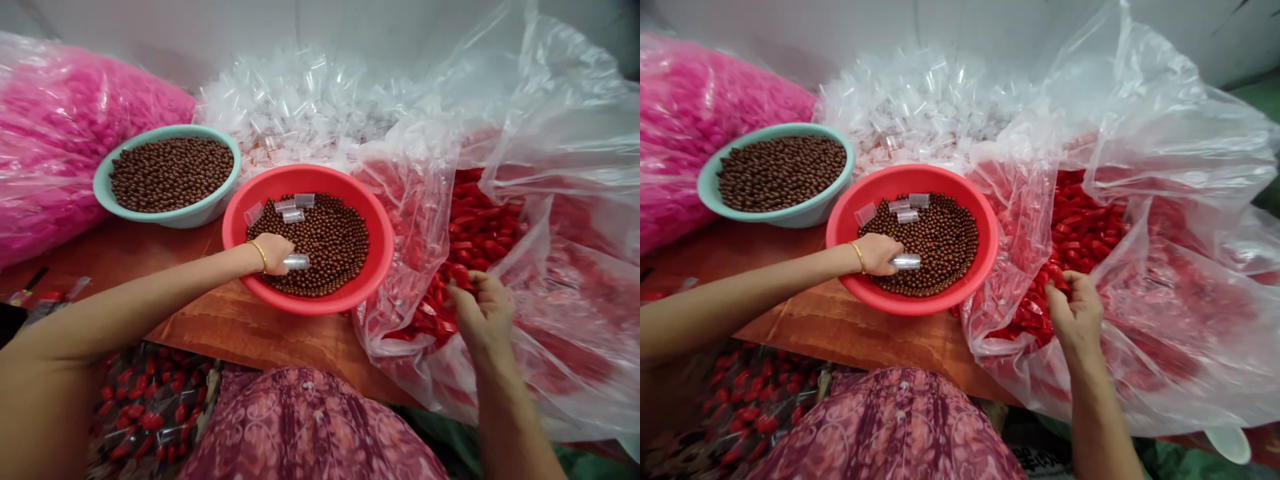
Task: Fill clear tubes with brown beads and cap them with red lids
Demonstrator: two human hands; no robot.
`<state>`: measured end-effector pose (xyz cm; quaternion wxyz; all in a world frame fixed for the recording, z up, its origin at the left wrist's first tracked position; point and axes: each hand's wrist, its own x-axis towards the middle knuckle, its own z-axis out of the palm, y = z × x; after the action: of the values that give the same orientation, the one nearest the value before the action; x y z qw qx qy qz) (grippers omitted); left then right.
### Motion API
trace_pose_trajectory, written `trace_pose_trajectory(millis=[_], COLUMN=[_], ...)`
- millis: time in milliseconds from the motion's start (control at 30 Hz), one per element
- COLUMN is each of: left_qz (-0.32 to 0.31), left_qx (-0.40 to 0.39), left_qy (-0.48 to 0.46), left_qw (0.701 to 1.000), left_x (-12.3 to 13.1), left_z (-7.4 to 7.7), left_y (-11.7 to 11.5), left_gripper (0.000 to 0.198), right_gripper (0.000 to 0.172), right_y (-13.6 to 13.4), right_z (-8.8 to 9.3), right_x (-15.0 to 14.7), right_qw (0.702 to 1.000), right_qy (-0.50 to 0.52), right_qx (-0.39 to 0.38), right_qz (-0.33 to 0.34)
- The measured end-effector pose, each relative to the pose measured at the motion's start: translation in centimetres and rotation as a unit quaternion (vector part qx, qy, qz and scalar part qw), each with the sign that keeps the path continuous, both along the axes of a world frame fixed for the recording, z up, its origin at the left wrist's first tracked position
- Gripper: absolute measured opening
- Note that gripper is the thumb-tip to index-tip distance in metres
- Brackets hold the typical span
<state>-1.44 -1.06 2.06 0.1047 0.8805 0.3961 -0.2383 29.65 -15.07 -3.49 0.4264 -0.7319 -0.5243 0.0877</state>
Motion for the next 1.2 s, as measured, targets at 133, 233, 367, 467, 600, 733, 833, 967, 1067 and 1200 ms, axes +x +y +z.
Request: trace_pose_trajectory(millis=[133,233,367,467,600,733,833,967,1067,1200], left_qz=[0.024,0.060,0.179,0.293,0.373,0.365,0.266,0.076,-0.001,-0.009], left_qx=[-0.029,-0.070,-0.076,-0.126,-0.107,0.076,0.151,0.104,0.048,0.033], left_qy=[-0.160,-0.303,-0.483,-0.565,-0.615,-0.606,-0.402,-0.064,0.034,0.014], left_qw=[0.986,0.949,0.854,0.761,0.687,0.702,0.863,0.990,0.998,0.999], left_x=[0.0,0.1,-0.1,0.1,-0.3,-2.2,-3.1,-2.2,-0.8,-0.1], left_z=[1.0,1.8,1.5,0.4,0.2,2.5,3.7,2.8,1.0,-0.6], left_y=[-0.3,-1.0,-1.7,-2.0,-1.1,1.0,1.9,1.2,0.5,0.8], left_gripper=[0.025,0.031,0.035,0.028,0.027,0.025,0.022,0.023,0.025,0.021], right_gripper=[0.027,0.048,0.027,0.022,0.026,0.038,0.066,0.052,0.039,0.039], right_y=[3.8,6.7,9.0,9.3,9.3,11.0,13.2,15.0,15.3,15.4], right_z=[3.7,5.0,5.4,5.4,5.3,5.3,5.2,4.0,2.9,2.2], right_x=[-4.9,-8.9,-12.3,-13.4,-13.7,-13.0,-12.3,-11.5,-11.0,-10.7], right_qw=[0.985,0.938,0.897,0.895,0.882,0.908,0.958,0.982,0.964,0.956], right_qy=[-0.050,-0.124,-0.233,-0.265,-0.325,-0.310,-0.208,0.005,0.140,0.209], right_qx=[0.010,-0.045,-0.088,-0.113,-0.162,-0.175,-0.113,-0.061,-0.064,-0.043], right_qz=[0.165,0.321,0.366,0.340,0.300,0.223,0.162,0.178,0.218,0.201])
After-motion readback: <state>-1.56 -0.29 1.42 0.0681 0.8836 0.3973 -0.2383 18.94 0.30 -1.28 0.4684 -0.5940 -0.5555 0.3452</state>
